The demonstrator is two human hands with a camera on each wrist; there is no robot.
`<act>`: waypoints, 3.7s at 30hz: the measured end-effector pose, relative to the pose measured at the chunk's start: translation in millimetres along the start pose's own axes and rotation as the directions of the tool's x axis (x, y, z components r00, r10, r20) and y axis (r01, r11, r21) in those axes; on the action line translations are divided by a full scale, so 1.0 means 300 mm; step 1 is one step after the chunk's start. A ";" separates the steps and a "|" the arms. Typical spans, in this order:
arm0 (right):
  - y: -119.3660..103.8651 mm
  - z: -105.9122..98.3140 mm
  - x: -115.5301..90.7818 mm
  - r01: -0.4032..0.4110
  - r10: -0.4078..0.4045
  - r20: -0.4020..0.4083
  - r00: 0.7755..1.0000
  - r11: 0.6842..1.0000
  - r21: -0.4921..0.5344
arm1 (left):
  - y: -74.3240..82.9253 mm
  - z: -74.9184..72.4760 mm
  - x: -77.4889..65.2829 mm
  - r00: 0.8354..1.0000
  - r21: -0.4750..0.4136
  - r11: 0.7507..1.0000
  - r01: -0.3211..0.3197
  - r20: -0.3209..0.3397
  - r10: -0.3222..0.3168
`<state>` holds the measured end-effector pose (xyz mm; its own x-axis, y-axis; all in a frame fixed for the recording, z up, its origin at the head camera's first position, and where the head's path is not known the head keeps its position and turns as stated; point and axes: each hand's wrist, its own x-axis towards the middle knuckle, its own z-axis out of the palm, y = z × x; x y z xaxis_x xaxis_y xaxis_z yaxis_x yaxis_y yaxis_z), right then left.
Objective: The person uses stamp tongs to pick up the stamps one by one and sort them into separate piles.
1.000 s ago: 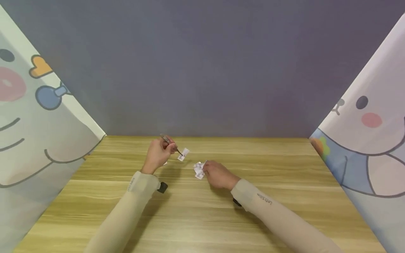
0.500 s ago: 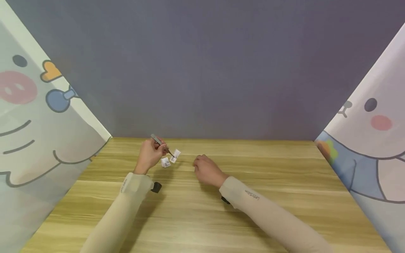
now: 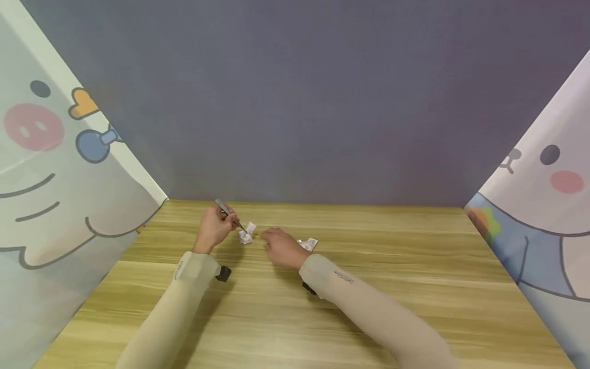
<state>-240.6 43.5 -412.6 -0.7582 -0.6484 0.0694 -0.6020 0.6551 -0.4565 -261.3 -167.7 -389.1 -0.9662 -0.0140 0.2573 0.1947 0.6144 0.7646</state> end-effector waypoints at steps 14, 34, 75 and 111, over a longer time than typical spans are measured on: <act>-0.053 0.091 0.129 0.075 -0.072 0.074 0.995 0.997 -0.035 | -0.081 0.022 0.015 1.000 0.098 0.995 0.004 -0.030 -0.001; -0.061 0.109 0.134 0.052 -0.037 0.154 0.987 0.994 -0.092 | -0.085 0.013 0.026 0.980 0.071 0.996 0.054 -0.194 -0.040; 0.189 -0.082 -0.270 0.023 -0.034 -0.155 0.987 0.997 -0.075 | 0.109 0.207 -0.010 0.965 -0.102 0.965 -0.240 0.084 0.249; 0.172 -0.036 -0.325 0.035 -0.038 -0.013 0.999 0.989 -0.144 | 0.185 0.326 -0.044 0.943 -0.083 0.980 -0.182 0.267 0.198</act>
<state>-200.5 144.5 -433.3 -0.7382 -0.6674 0.0984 -0.6582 0.6806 -0.3217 -254.2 -56.2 -408.0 -0.9178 0.3194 0.2360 0.3808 0.5389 0.7514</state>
